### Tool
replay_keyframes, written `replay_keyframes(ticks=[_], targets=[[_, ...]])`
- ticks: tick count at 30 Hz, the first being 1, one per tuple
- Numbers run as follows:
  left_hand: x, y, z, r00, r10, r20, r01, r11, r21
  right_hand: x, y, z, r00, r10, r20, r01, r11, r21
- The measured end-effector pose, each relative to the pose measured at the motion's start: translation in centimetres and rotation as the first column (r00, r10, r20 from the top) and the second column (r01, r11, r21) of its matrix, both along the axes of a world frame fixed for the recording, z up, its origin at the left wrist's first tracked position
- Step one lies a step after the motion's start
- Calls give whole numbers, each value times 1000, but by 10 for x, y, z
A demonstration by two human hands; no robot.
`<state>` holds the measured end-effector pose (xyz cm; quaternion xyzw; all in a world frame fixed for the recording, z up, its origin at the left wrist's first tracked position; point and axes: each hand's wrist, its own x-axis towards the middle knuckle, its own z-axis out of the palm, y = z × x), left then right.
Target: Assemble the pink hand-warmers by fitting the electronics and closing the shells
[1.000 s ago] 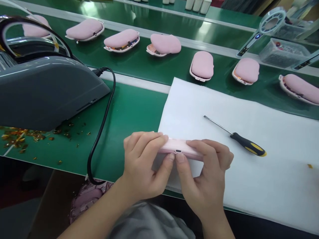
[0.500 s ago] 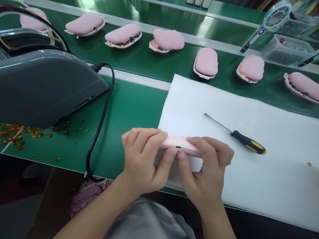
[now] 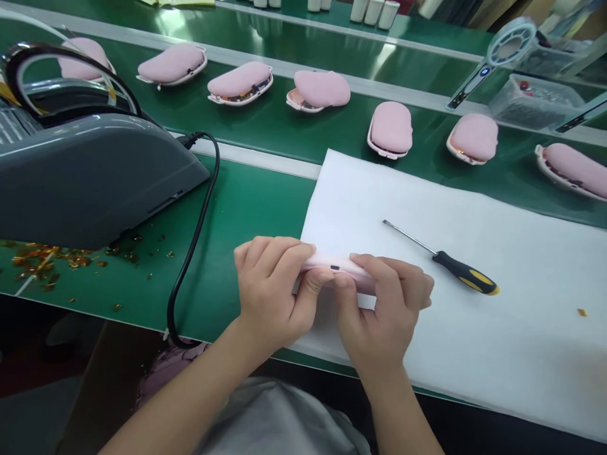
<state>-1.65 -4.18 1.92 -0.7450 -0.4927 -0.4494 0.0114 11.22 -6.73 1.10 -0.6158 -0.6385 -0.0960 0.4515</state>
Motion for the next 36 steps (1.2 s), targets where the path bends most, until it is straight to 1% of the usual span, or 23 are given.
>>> replay_keyframes(ticks=[4, 9, 13, 16, 20, 24, 27, 30, 34, 36], targets=[[-1, -3, 2, 1000, -5, -12, 5, 1000, -16, -1, -5, 5, 999, 35, -40, -38, 996, -78], [0, -11, 2, 1000, 3, 22, -3, 1000, -27, -1, -14, 11, 994, 58, -94, -73, 983, -169], [1, -15, 2, 998, 26, 52, -23, 998, -64, -6, -20, 15, 992, 35, -122, -68, 960, -271], [3, -17, 2, 997, 38, 72, -33, 996, -80, -15, -22, 15, 995, 4, -103, -34, 954, -297], [4, -21, 4, 995, 58, 86, -47, 991, -128, -29, -22, 12, 990, -64, -122, 30, 965, -261], [3, -24, 9, 993, 36, 109, -14, 981, -195, -37, -20, 7, 984, -98, -146, 69, 979, -193], [1, -28, 15, 991, -4, 132, 39, 963, -267, -38, -17, 2, 987, -95, -132, 75, 986, -150], [-1, -33, 18, 987, -31, 160, 80, 948, -308, -38, -13, -3, 989, -75, -127, 64, 994, -90], [1, -40, 18, 989, -20, 149, 68, 942, -328, -39, -6, -6, 993, -9, -118, 10, 1000, 9], [2, -41, 18, 991, -15, 136, 59, 944, -326, -40, -3, -6, 993, -7, -116, 11, 999, 36]])
